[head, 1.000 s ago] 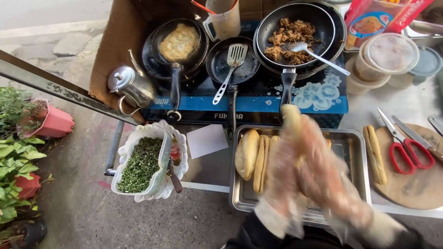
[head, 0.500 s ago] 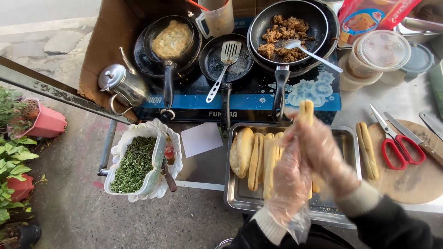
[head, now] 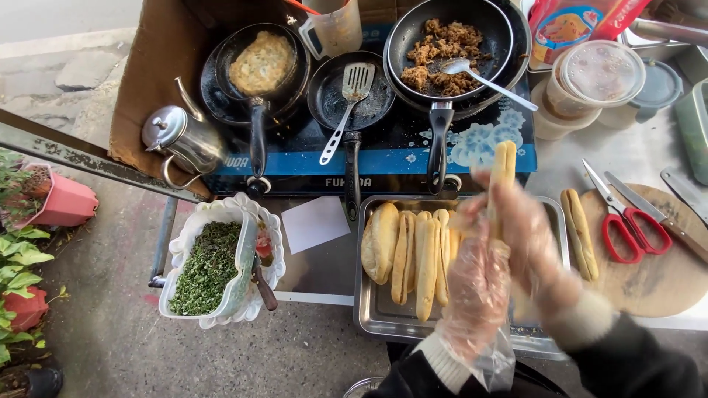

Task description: Preparing multiple bread rolls with meat filling and frying eggs on a street food cart.

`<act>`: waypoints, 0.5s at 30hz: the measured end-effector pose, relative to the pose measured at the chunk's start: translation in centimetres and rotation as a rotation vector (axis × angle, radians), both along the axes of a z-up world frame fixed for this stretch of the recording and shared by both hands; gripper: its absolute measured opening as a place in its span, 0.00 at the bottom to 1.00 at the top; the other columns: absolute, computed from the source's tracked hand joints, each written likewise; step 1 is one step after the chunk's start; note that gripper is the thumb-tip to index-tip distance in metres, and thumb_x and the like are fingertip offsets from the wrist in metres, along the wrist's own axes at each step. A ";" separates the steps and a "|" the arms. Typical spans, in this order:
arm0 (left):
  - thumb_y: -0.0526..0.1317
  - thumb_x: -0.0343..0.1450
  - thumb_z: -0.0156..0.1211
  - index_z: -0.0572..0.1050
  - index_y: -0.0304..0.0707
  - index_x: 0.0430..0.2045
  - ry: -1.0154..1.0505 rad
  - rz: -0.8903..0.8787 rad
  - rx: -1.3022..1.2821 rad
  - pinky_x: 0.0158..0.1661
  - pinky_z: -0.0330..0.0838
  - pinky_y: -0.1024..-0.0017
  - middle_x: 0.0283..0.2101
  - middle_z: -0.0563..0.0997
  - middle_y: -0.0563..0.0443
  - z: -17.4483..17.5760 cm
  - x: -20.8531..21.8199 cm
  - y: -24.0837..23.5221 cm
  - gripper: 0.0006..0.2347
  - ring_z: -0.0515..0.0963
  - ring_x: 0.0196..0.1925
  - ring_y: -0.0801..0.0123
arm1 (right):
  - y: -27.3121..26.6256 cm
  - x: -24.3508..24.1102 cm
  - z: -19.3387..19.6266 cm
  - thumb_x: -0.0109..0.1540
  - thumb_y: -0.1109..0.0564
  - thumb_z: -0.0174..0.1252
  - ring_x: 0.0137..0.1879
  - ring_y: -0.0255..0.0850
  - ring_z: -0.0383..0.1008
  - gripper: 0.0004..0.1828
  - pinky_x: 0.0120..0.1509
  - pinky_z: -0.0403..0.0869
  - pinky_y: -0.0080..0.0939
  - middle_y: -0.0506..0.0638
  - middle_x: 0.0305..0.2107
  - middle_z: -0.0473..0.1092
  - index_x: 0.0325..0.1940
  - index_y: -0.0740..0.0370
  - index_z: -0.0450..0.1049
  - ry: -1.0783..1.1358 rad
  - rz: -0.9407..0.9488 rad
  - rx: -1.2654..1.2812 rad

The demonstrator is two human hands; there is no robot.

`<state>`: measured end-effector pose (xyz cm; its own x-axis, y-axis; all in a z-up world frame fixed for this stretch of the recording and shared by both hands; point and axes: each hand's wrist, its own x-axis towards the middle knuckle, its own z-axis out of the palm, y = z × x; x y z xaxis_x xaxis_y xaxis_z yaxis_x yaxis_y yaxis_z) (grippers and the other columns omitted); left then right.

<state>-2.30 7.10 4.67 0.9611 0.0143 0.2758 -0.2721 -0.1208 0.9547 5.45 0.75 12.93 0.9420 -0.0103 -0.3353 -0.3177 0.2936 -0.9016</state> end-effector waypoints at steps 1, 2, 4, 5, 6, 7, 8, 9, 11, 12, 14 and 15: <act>0.34 0.82 0.48 0.70 0.30 0.52 0.009 -0.055 0.037 0.29 0.77 0.69 0.36 0.76 0.43 -0.2 -0.4 0.0 0.07 0.76 0.28 0.64 | 0.3 -1.2 0.2 0.57 0.33 0.53 0.43 0.54 0.79 0.40 0.53 0.78 0.59 0.61 0.36 0.77 0.65 0.62 0.67 0.064 0.014 0.056; 0.34 0.82 0.48 0.70 0.30 0.52 0.012 -0.060 0.033 0.29 0.77 0.69 0.36 0.76 0.43 -0.4 -0.7 -0.1 0.07 0.76 0.28 0.64 | 0.0 -2.1 -0.1 0.57 0.33 0.53 0.43 0.54 0.79 0.40 0.53 0.78 0.59 0.61 0.36 0.77 0.65 0.62 0.67 0.068 0.009 0.052; 0.36 0.82 0.49 0.70 0.32 0.58 0.032 -0.226 0.142 0.36 0.79 0.62 0.41 0.77 0.39 -0.6 -1.2 -0.2 0.11 0.78 0.32 0.58 | -0.6 -3.6 -0.7 0.58 0.39 0.50 0.52 0.54 0.78 0.35 0.65 0.75 0.61 0.63 0.44 0.78 0.60 0.67 0.71 0.211 -0.130 -0.072; 0.36 0.82 0.49 0.70 0.32 0.58 0.034 -0.226 0.141 0.36 0.79 0.62 0.41 0.77 0.39 -0.7 -1.2 -0.2 0.11 0.78 0.32 0.58 | -3.5 -2.8 -1.9 0.58 0.39 0.50 0.52 0.54 0.78 0.35 0.65 0.75 0.61 0.63 0.44 0.78 0.60 0.67 0.71 0.213 -0.130 -0.073; 0.38 0.82 0.49 0.70 0.33 0.61 0.044 -0.311 0.199 0.39 0.81 0.59 0.43 0.78 0.37 -0.8 -1.3 0.0 0.14 0.79 0.35 0.55 | -6.3 -2.1 -3.1 0.62 0.42 0.50 0.39 0.44 0.66 0.34 0.42 0.67 0.47 0.60 0.63 0.60 0.72 0.44 0.50 0.047 -0.099 -0.110; 0.39 0.83 0.50 0.70 0.34 0.65 0.053 -0.396 0.257 0.43 0.82 0.56 0.45 0.79 0.35 -1.0 -1.4 0.2 0.16 0.80 0.37 0.52 | -9.0 -1.4 -4.5 0.67 0.45 0.50 0.25 0.35 0.54 0.48 0.20 0.58 0.34 0.57 0.83 0.43 0.83 0.22 0.30 -0.120 -0.069 -0.147; 0.39 0.83 0.50 0.70 0.34 0.65 0.056 -0.400 0.252 0.43 0.82 0.56 0.45 0.79 0.35 -1.5 -0.4 -0.1 0.16 0.80 0.37 0.52 | -11.7 -1.8 -6.4 0.67 0.45 0.50 0.25 0.35 0.54 0.48 0.20 0.58 0.34 0.57 0.83 0.43 0.83 0.22 0.30 -0.115 -0.073 -0.151; 0.34 0.79 0.53 0.65 0.24 0.66 -0.002 -0.342 0.326 0.57 0.72 0.51 0.56 0.73 0.25 -2.1 0.7 -0.4 0.19 0.73 0.54 0.40 | -14.5 -2.4 -8.4 0.76 0.47 0.46 0.28 0.42 0.63 0.21 0.24 0.65 0.41 0.60 0.58 0.58 0.71 0.43 0.50 0.143 -0.100 -0.512; 0.29 0.76 0.56 0.59 0.15 0.67 -0.059 -0.275 0.402 0.72 0.61 0.46 0.67 0.66 0.16 -2.5 2.9 -1.3 0.24 0.66 0.71 0.28 | -15.4 -2.4 -7.5 0.85 0.48 0.41 0.30 0.50 0.71 0.18 0.28 0.72 0.49 0.63 0.34 0.73 0.60 0.64 0.71 0.402 -0.117 -0.867; 0.29 0.78 0.49 0.61 0.21 0.67 0.075 -0.370 0.779 0.66 0.67 0.53 0.60 0.70 0.25 -2.5 4.2 -1.9 0.20 0.70 0.63 0.39 | -13.6 -1.8 -4.6 0.77 0.44 0.37 0.45 0.62 0.73 0.24 0.44 0.70 0.59 0.70 0.44 0.74 0.66 0.61 0.69 0.503 0.036 -1.072; 0.29 0.80 0.43 0.63 0.26 0.67 0.214 -0.446 1.156 0.59 0.73 0.60 0.52 0.73 0.34 -4.0 6.1 -3.7 0.18 0.75 0.54 0.50 | -12.2 -1.5 -2.4 0.70 0.40 0.34 0.59 0.75 0.73 0.33 0.60 0.67 0.69 0.77 0.53 0.75 0.71 0.57 0.68 0.591 0.188 -1.271; 0.30 0.77 0.44 0.58 0.29 0.73 0.222 -0.458 1.237 0.55 0.72 0.58 0.50 0.78 0.35 -5.6 6.8 -4.9 0.24 0.76 0.53 0.51 | -12.5 -1.8 -3.1 0.71 0.43 0.41 0.59 0.73 0.74 0.29 0.58 0.72 0.72 0.75 0.56 0.73 0.68 0.63 0.71 0.476 0.154 -1.387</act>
<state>4.46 2.19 -0.92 0.8380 -0.4630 -0.2887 -0.3743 -0.8728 0.3133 3.69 -11.78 9.82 0.7700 -0.4866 -0.4126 -0.6052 -0.7618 -0.2311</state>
